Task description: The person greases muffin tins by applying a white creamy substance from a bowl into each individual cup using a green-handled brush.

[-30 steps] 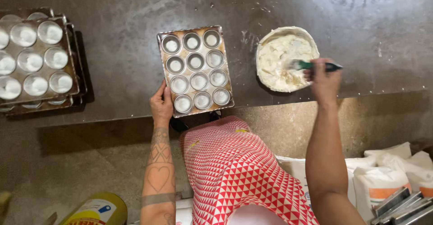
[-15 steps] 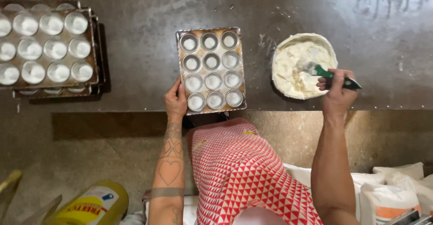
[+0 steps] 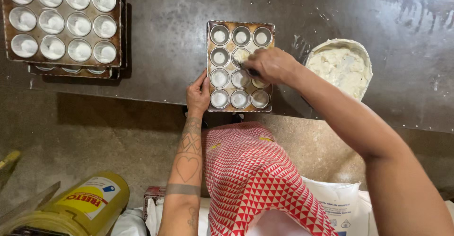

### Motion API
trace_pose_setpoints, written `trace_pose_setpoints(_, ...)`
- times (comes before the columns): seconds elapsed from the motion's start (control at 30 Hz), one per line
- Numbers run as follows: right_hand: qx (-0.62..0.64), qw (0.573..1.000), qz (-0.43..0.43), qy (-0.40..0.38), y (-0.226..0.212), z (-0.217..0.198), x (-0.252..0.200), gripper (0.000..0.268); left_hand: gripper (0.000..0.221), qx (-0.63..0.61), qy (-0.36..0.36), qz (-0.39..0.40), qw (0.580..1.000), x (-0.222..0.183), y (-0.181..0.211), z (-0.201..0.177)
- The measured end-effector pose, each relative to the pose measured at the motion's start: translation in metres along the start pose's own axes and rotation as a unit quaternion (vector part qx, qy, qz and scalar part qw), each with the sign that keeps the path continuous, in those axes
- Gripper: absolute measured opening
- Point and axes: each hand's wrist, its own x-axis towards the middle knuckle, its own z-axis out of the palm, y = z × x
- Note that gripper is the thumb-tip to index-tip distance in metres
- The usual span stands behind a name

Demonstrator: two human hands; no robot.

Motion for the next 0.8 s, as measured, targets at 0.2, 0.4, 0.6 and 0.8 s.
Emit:
trace_pose_setpoints(0.2,0.278,0.872,0.362,0.178,0.025,0.089,0.049,0.049,0.034,0.007,-0.005,-0.020,1.000,0.001,0.006,-0.001)
trace_pose_setpoints(0.4,0.827,0.306,0.266,0.388,-0.008,0.126,-0.014,0.039,0.034,0.010,-0.011,-0.020,1.000,0.001,0.002,-0.001)
trace_pose_setpoints(0.6,0.608,0.515,0.302,0.523,-0.019,0.073,-0.176,0.043,0.035,-0.006,-0.020,-0.011,1.000,-0.002,-0.011,0.001)
trace_pose_setpoints(0.8,0.415,0.587,0.444,0.535,0.013,0.061,-0.263,0.028,0.035,0.006,-0.032,0.007,0.999,-0.002,-0.019,0.003)
